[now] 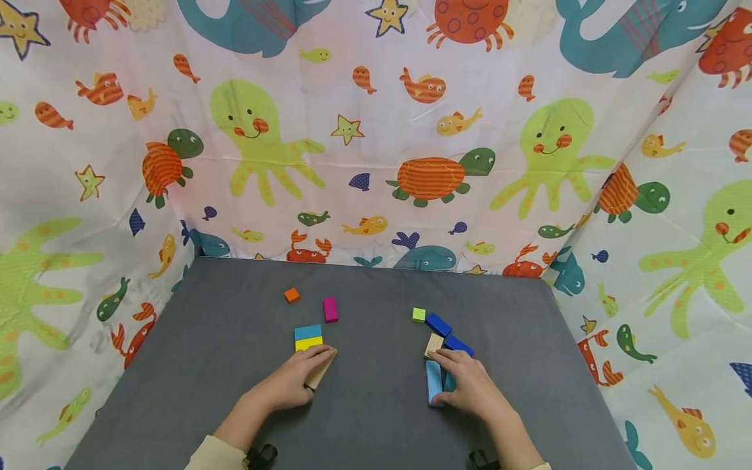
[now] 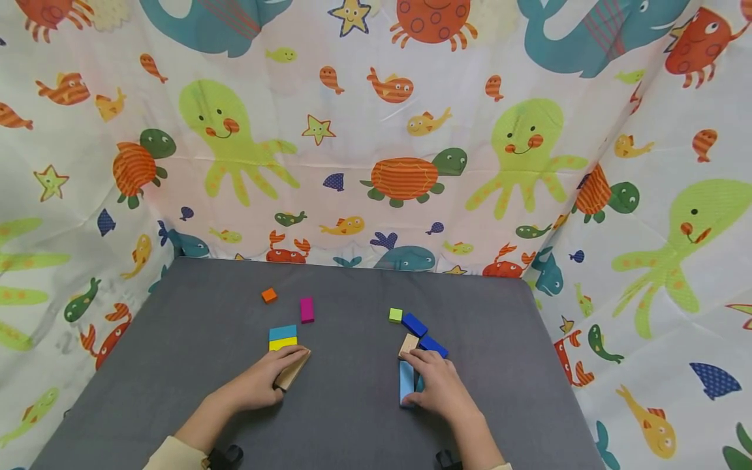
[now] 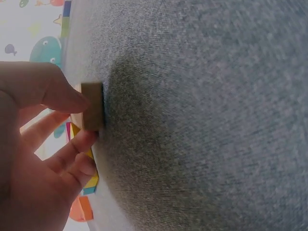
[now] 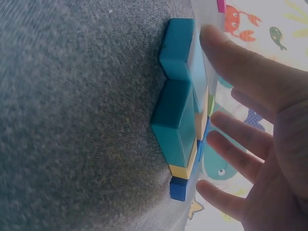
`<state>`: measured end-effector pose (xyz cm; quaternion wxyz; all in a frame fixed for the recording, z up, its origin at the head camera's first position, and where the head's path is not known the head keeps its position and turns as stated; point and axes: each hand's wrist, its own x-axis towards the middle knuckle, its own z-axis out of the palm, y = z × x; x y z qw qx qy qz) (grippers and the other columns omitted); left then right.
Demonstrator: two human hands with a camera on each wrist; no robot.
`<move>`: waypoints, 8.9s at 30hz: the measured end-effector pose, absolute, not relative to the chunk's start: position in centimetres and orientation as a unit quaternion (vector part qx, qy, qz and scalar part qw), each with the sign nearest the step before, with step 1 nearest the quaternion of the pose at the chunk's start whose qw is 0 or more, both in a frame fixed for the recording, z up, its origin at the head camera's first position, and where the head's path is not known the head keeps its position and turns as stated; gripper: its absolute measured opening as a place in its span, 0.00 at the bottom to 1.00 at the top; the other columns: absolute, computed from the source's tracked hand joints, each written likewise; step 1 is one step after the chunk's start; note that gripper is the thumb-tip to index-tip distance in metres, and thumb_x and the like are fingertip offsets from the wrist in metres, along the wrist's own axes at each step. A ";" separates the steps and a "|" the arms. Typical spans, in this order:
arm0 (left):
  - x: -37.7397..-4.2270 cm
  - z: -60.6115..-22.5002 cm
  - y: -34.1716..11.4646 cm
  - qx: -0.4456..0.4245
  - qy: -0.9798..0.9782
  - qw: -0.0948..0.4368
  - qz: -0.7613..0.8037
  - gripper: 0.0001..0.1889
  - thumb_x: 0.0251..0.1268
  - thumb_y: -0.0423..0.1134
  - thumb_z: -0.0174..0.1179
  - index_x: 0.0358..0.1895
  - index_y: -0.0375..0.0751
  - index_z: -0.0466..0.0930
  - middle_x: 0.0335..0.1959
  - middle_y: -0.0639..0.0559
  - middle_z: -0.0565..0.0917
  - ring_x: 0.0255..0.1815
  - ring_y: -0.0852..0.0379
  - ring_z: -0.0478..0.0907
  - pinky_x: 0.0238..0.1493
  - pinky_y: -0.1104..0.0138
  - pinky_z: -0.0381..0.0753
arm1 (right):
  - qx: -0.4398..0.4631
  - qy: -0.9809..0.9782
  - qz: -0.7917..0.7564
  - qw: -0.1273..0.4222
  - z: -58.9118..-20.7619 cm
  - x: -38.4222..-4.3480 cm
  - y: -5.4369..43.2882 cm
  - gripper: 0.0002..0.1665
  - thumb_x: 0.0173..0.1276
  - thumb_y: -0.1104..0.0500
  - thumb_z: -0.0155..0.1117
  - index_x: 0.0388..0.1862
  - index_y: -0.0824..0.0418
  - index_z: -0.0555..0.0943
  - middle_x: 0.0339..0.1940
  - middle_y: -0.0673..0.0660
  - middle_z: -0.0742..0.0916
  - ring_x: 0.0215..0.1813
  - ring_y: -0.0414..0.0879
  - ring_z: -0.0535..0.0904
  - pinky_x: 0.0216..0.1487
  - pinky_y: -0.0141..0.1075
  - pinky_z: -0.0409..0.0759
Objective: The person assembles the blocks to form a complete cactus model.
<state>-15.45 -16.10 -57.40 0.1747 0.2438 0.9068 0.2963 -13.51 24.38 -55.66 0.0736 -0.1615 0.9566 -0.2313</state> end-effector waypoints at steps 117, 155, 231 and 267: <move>-11.0 -59.7 -6.2 0.162 0.884 0.218 0.381 0.53 0.52 0.43 0.84 0.80 0.32 0.65 0.64 0.47 0.66 0.43 0.62 0.76 0.42 0.67 0.80 | -0.196 0.954 -0.220 0.053 -55.4 -17.2 17.5 0.57 0.57 0.42 0.85 0.80 0.62 0.71 0.76 0.60 0.77 0.74 0.60 0.76 0.71 0.58 0.75; -11.1 -59.8 -6.1 0.147 0.884 0.214 0.389 0.54 0.50 0.44 0.85 0.81 0.34 0.65 0.55 0.49 0.66 0.46 0.52 0.71 0.45 0.60 0.76 | -0.218 0.940 -0.235 0.115 -57.0 -18.6 14.4 0.55 0.61 0.42 0.83 0.82 0.59 0.69 0.79 0.60 0.74 0.78 0.59 0.72 0.73 0.58 0.73; -14.2 -60.2 -8.1 0.307 0.908 0.120 0.260 0.40 0.67 0.64 0.68 0.80 0.57 0.70 0.84 0.55 0.64 0.67 0.49 0.67 0.61 0.46 0.69 | -0.175 0.933 -0.312 0.013 -54.4 -16.1 18.3 0.36 0.72 0.47 0.74 0.76 0.55 0.78 0.76 0.57 0.80 0.77 0.59 0.73 0.73 0.59 0.73; -14.5 -59.8 -7.9 0.293 0.903 0.144 0.280 0.41 0.67 0.65 0.68 0.80 0.60 0.70 0.84 0.57 0.63 0.69 0.49 0.65 0.59 0.46 0.67 | -0.090 0.947 -0.308 -0.008 -54.3 -14.1 24.8 0.37 0.69 0.55 0.77 0.76 0.58 0.77 0.73 0.63 0.81 0.74 0.64 0.76 0.69 0.62 0.75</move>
